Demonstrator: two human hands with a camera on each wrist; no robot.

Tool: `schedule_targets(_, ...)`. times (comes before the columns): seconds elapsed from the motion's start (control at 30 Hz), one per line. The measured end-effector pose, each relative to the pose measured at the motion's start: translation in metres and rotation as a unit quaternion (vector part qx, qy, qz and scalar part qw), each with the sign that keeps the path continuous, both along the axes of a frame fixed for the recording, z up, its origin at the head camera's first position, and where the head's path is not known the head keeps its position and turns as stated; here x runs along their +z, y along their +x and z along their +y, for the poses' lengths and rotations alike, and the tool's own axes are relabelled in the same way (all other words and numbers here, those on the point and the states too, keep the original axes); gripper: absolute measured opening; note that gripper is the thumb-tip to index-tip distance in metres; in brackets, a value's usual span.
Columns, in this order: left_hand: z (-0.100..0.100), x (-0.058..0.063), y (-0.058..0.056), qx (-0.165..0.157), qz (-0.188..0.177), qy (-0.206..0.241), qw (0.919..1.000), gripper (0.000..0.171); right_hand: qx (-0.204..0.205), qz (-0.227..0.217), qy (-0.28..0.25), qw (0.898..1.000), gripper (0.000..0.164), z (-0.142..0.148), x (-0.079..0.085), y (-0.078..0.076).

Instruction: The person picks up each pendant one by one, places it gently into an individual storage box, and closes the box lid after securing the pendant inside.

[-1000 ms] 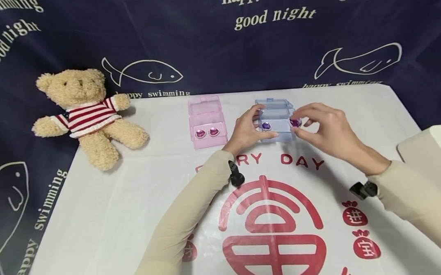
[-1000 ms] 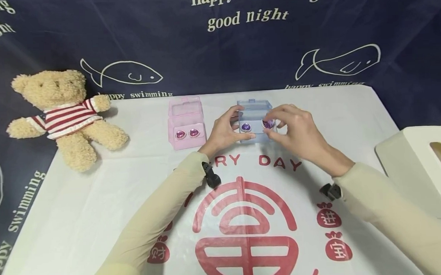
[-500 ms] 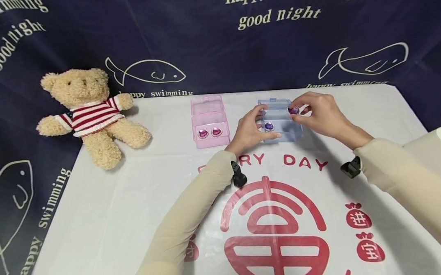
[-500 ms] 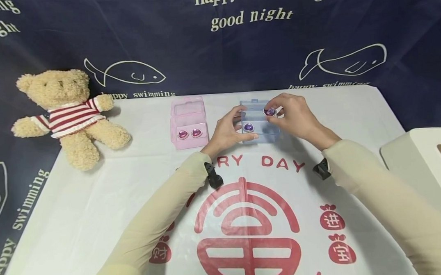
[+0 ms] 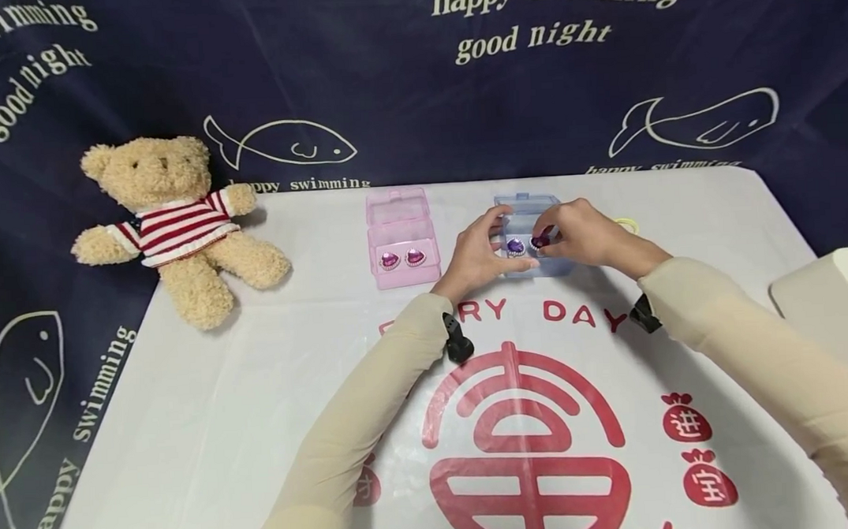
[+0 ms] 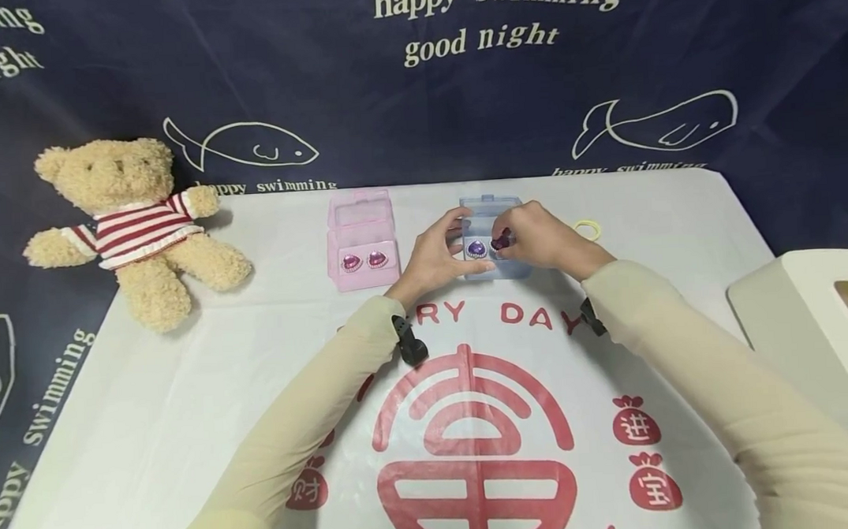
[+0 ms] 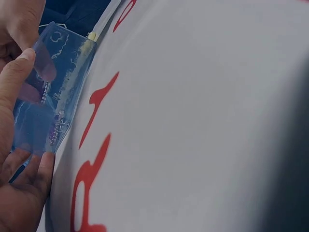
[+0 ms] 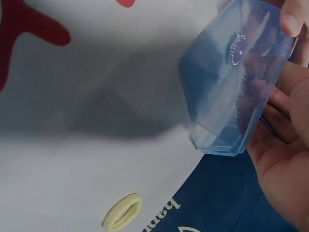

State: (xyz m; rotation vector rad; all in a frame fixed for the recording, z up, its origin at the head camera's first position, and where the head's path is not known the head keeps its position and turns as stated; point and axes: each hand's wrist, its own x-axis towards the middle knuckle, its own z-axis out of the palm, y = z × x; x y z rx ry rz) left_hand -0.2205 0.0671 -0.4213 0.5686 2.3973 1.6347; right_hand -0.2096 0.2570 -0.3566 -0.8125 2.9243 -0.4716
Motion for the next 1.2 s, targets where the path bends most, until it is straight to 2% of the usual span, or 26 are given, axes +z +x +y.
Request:
schedule_targets(0.43, 0.003, 0.003, 0.0, -0.007, -0.002, 0.009, 0.9999, 0.087, 0.039, 0.006, 0.051, 0.998, 0.016, -0.003, -0.003, -0.008)
schedule_targets(0.73, 0.002, 0.0, 0.0, -0.003, -0.001, 0.011, 0.9999, 0.088, 0.043, -0.002, 0.053, 0.998, 0.014, -0.006, -0.007, -0.009)
schedule_targets(1.03, 0.0, -0.002, 0.001, 0.003, 0.012, -0.008, 0.9999, 0.087, 0.048, -0.002, 0.051, 0.998, 0.014, -0.007, -0.008, -0.007)
schedule_targets(1.2, -0.002, 0.0, 0.0, 0.004, 0.008, 0.0, 1.0, 0.087, 0.029, 0.026, 0.02, 0.999, 0.012, -0.003, 0.0, -0.003)
